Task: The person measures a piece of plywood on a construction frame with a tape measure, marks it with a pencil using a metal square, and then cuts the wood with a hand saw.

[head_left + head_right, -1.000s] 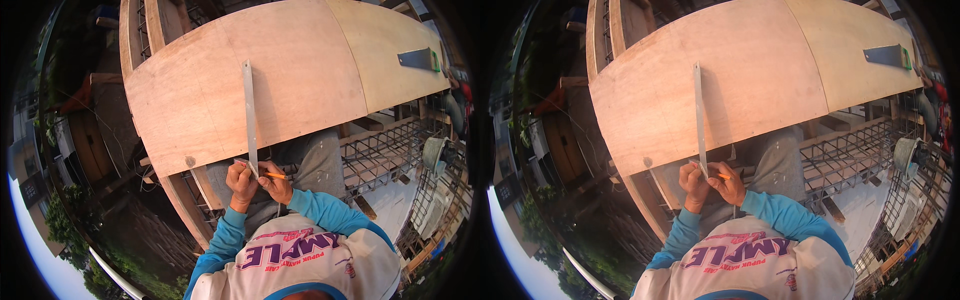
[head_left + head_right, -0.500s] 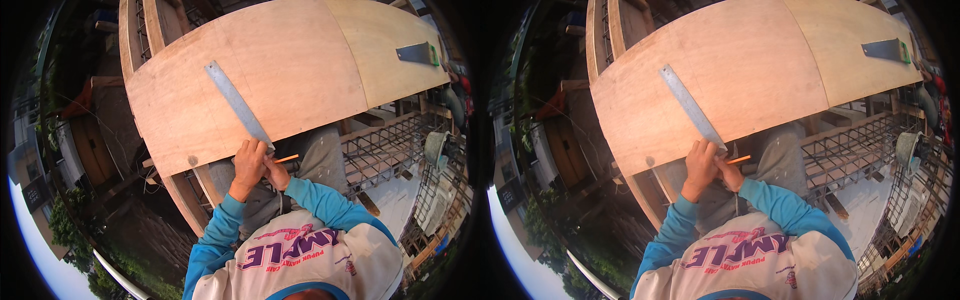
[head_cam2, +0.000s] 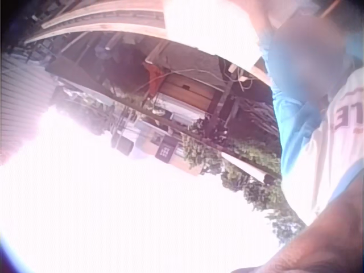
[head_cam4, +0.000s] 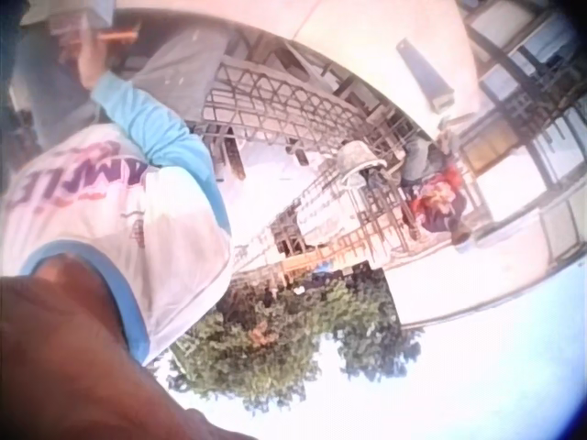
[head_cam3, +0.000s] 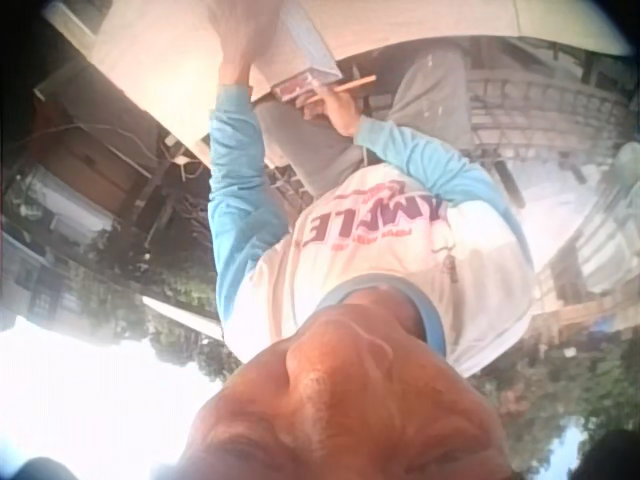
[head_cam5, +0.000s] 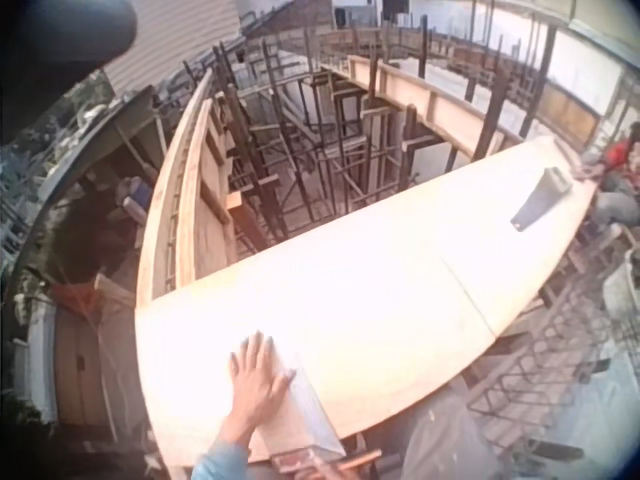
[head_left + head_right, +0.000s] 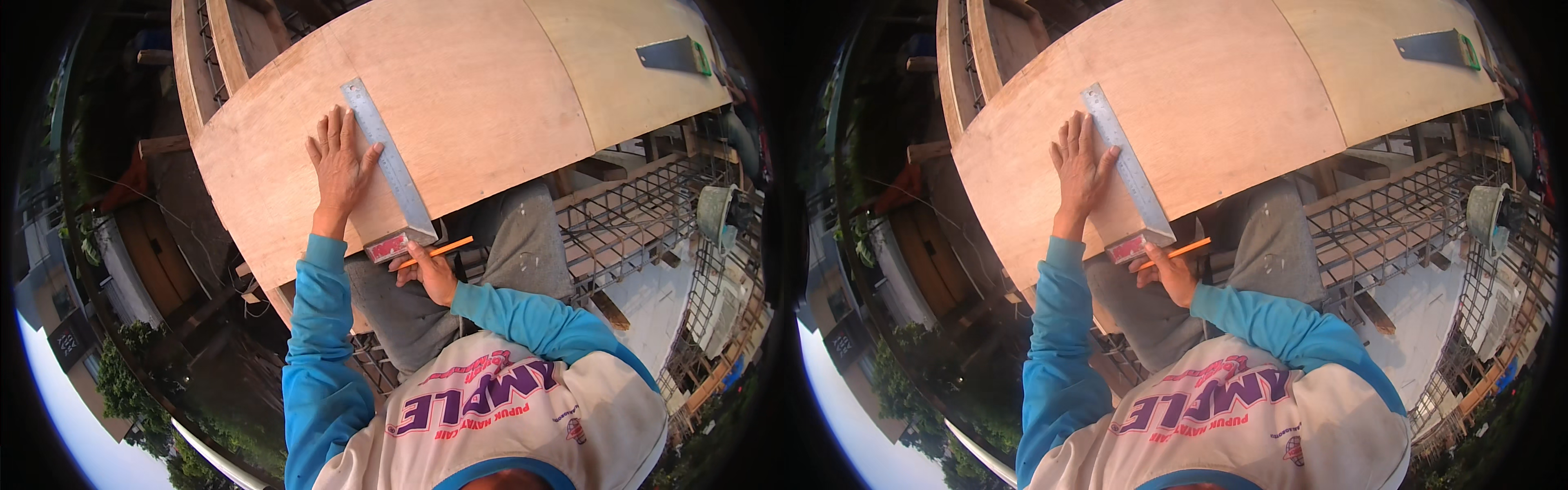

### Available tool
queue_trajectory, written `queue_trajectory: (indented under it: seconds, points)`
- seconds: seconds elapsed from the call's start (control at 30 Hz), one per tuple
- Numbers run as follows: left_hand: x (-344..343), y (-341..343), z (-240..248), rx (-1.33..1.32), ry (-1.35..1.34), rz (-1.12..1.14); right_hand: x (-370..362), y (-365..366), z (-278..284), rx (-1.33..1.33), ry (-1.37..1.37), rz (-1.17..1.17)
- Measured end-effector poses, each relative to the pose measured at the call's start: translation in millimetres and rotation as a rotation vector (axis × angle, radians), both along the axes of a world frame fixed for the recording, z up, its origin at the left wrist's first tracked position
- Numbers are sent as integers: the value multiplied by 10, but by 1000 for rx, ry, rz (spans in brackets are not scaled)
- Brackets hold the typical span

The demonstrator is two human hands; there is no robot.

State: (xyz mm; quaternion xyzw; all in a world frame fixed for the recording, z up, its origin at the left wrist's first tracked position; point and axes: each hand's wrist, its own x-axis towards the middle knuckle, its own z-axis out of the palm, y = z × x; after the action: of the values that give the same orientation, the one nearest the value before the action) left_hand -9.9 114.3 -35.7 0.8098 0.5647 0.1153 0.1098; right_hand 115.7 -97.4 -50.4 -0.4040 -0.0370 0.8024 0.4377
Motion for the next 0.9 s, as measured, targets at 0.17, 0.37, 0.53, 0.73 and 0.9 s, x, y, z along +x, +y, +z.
queue_trajectory:
  seconds: [0.17,0.37,0.53,0.73,0.9]
  points:
    - [0,70,-106,8,11,-4,-83,42,-56,3,31,79]
    - [44,57,-63,38,29,-32,63,-120,-97,21,-48,79]
    - [21,57,-71,53,52,-4,54,-79,-92,51,-124,78]
    - [64,65,-109,19,-5,42,67,-106,-196,123,-226,70]
    - [52,82,-111,13,15,70,48,-54,-108,100,-234,72]
